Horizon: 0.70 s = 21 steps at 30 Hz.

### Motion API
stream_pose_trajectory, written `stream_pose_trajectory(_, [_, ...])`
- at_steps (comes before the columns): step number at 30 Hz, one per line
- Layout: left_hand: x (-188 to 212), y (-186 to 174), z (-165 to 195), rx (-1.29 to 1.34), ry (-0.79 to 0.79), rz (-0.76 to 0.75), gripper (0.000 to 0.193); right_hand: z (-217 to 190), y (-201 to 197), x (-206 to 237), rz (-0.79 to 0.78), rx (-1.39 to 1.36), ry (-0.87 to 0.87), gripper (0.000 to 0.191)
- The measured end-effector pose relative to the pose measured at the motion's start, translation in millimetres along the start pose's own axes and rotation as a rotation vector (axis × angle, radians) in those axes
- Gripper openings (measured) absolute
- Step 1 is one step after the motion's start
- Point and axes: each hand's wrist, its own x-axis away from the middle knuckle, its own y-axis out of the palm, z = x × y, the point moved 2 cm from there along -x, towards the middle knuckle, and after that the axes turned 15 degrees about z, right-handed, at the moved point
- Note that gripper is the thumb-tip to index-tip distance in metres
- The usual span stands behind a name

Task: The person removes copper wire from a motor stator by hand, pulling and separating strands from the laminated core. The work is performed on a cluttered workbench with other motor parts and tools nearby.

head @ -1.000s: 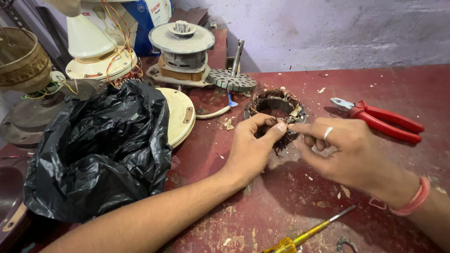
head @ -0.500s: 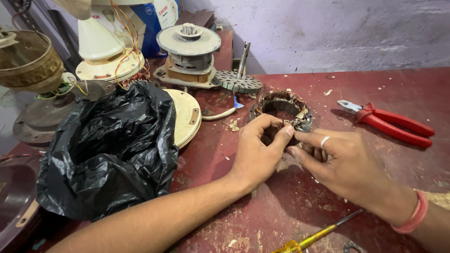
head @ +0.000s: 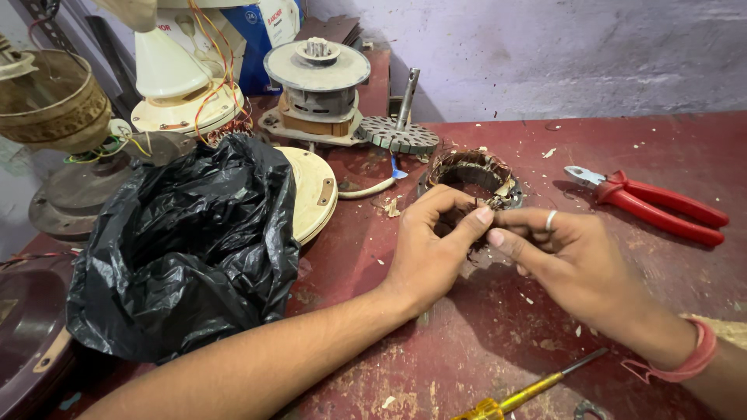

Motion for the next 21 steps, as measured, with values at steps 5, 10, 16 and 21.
stream_pose_trajectory(5, [-0.9, 0.6, -2.2, 0.015, 0.021, 0.01, 0.016, -3.1, -0.3, 2.1, 0.01, 0.038, -0.146, 0.031])
stream_pose_trajectory(10, [-0.4, 1.2, -3.3, 0.017, 0.031, 0.0, 0.016, 3.0, -0.3, -0.5, -0.017, 0.066, 0.0, 0.023])
stream_pose_trajectory(16, [1.6, 1.6, -4.2, 0.014, -0.045, -0.024, 0.017, 6.4, 1.4, -3.0, -0.083, 0.061, 0.023, 0.018])
stream_pose_trajectory(21, [1.9, 0.7, -3.6, 0.014, -0.012, -0.007, 0.02, 11.7, 2.9, -1.4, -0.077, 0.023, 0.019, 0.017])
